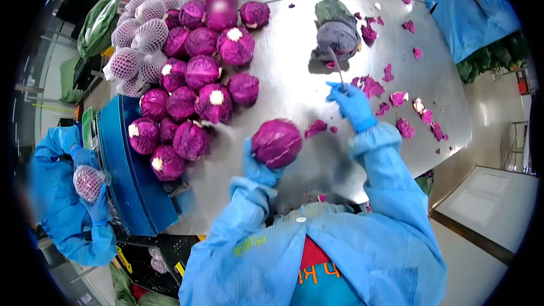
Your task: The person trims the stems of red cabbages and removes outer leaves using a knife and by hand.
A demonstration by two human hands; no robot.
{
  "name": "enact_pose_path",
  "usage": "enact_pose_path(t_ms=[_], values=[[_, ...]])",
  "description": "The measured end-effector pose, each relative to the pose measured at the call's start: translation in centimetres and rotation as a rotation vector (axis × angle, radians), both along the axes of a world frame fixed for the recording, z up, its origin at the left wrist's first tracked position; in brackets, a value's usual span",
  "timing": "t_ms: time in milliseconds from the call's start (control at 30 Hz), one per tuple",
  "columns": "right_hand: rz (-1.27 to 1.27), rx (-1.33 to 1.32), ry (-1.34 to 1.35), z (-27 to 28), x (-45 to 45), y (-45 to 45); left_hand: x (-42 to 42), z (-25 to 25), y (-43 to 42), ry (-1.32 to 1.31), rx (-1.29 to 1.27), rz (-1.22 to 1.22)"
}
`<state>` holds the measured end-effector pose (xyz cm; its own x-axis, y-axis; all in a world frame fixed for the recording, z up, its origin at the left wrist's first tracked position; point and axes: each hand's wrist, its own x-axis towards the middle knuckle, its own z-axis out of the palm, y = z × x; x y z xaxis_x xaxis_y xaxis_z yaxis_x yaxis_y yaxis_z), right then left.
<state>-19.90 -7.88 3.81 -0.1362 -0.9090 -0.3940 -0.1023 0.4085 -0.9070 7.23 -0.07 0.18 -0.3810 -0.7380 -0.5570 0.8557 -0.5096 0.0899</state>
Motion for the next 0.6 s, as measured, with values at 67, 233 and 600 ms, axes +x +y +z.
enact_pose_path(t_ms=[67,233,600], values=[[0.106,-0.016,-0.223,2.9,3.5,1.4,2.4,0.5,0.8,0.032,-0.075,0.111],[0.29,0.233,-0.733,-6.2,14.4,5.6,6.7,1.8,2.7,0.063,-0.177,0.238],[-0.276,-0.128,-0.317,-8.2,4.2,7.6,6.2,-0.1,3.8,0.11,0.012,0.243]])
